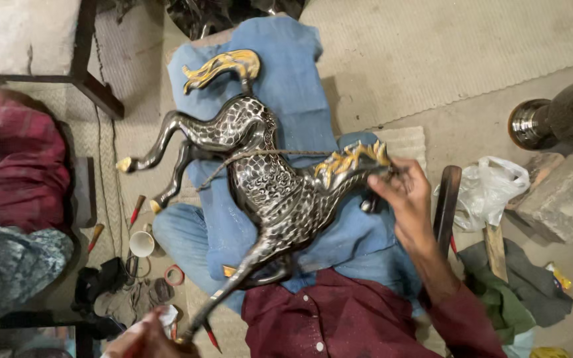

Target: The person sits on the floor with a decorative metal horse figurine on their lap and engraves its surface, holding a small red-handled chisel against the mane area and striking it with a wooden mallet. They reposition the chisel repeatedly along the gold-painted mane and body, steadying the figurine with the other hand.

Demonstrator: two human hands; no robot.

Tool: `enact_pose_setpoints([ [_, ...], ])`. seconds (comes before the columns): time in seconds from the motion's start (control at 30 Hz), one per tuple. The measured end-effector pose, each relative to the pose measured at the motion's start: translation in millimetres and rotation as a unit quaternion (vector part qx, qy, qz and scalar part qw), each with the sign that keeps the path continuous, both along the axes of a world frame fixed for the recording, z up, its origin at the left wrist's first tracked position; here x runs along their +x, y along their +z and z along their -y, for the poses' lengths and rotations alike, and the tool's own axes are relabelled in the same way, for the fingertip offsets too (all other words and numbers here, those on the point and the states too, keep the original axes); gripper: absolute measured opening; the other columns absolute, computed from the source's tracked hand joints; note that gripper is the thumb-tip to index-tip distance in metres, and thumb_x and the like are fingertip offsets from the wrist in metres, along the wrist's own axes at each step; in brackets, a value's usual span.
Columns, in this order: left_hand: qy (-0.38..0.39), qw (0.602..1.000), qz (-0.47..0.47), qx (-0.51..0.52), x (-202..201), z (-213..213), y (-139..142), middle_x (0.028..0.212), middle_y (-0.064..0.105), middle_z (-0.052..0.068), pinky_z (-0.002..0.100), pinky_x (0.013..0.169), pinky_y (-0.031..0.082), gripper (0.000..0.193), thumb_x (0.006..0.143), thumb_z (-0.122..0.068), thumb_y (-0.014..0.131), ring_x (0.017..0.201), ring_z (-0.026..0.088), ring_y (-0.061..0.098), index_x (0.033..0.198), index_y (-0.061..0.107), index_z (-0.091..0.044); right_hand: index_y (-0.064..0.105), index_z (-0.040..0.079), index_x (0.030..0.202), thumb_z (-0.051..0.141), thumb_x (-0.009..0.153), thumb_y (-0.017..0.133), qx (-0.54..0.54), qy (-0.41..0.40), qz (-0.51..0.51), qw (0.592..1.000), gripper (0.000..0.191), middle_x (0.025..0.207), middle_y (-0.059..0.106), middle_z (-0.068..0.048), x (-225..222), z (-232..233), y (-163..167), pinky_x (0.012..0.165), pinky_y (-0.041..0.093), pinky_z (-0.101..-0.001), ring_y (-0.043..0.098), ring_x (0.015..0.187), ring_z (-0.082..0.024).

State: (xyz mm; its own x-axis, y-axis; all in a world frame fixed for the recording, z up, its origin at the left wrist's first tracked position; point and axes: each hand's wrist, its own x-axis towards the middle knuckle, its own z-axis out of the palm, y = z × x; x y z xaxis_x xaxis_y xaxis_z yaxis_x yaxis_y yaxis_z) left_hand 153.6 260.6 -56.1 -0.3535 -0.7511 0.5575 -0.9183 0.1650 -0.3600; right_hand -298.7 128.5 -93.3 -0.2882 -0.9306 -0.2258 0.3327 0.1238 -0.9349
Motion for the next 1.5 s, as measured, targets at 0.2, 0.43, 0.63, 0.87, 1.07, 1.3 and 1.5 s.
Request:
enact_pose_setpoints([
  [0.2,0.032,0.912,-0.410,-0.002,6.7,84.2,28.3,0.124,0.068,0.017,0.047,0.091,0.052,0.031,0.105,0.000,0.073,0.100,0.025,0.066,0.133,0.060,0.003,0.058,-0.006,0.126,-0.002,0.092,0.074,0.060,0.009,-0.045,0.997,0.038,0.109,0.071,-0.014,18.3,-52.0,-4.4,0.088,0.057,-0.0295,0.069,0.097,-0.017],
  [0.43,0.062,0.975,-0.174,0.126,-8.2,144.7,89.9,0.104,0.078,0.006,0.031,0.067,0.055,0.033,0.094,0.010,0.073,0.079,0.019,0.066,0.120,0.078,-0.010,0.057,-0.009,0.133,0.007,0.092,0.072,0.077,0.072,-0.062,0.993,0.046,0.114,0.074,-0.018,19.5,-67.9,-12.1,0.086,0.061,-0.0294,0.073,0.099,-0.017],
  [0.63,-0.047,0.960,-0.197,0.193,-63.5,163.5,101.4,0.108,0.080,0.001,0.025,0.056,0.048,0.037,0.088,0.010,0.075,0.073,0.011,0.065,0.115,0.078,-0.016,0.060,0.000,0.143,0.007,0.094,0.065,0.065,0.132,-0.284,0.947,0.049,0.108,0.076,-0.012,-28.1,-54.4,-9.9,0.086,0.059,-0.0253,0.072,0.094,-0.012],
  [0.87,-0.205,0.730,-0.511,0.404,-143.9,193.7,82.9,0.114,0.077,0.006,0.026,0.077,0.063,0.038,0.088,-0.001,0.079,0.091,0.014,0.076,0.124,0.070,-0.005,0.062,0.011,0.144,0.021,0.086,0.079,0.148,0.110,-0.695,0.695,0.061,0.107,0.064,-0.018,-69.6,-71.0,-28.9,0.091,0.052,-0.0510,0.062,0.103,-0.037],
  [1.07,-0.144,0.634,-0.603,0.462,-192.7,211.6,61.4,0.118,0.078,0.008,0.024,0.064,0.065,0.047,0.091,0.000,0.076,0.082,0.011,0.076,0.135,0.060,-0.004,0.047,0.008,0.160,0.025,0.087,0.081,0.297,0.055,-0.652,0.695,0.082,0.115,0.055,-0.032,-63.6,-105.9,-51.2,0.080,0.050,-0.0544,0.058,0.099,-0.048],
  [1.3,-0.165,0.740,-0.493,0.428,-207.7,215.5,63.3,0.116,0.077,0.010,0.023,0.064,0.061,0.053,0.089,-0.002,0.081,0.082,0.009,0.076,0.137,0.060,-0.006,0.032,0.001,0.167,0.024,0.110,0.066,0.201,-0.033,-0.368,0.907,0.070,0.120,0.057,-0.018,-95.7,-82.9,-68.2,0.084,0.049,-0.0431,0.058,0.099,-0.029],
  [1.5,-0.112,0.735,-0.472,0.473,-215.4,222.9,68.0,0.117,0.079,0.006,0.025,0.055,0.057,0.048,0.088,-0.003,0.080,0.064,0.010,0.071,0.132,0.061,-0.005,0.025,0.007,0.160,0.020,0.099,0.069,-0.055,-0.026,-0.138,0.989,0.077,0.103,0.062,-0.005,-103.2,-42.3,-23.7,0.076,0.057,-0.0241,0.066,0.084,-0.009],
])
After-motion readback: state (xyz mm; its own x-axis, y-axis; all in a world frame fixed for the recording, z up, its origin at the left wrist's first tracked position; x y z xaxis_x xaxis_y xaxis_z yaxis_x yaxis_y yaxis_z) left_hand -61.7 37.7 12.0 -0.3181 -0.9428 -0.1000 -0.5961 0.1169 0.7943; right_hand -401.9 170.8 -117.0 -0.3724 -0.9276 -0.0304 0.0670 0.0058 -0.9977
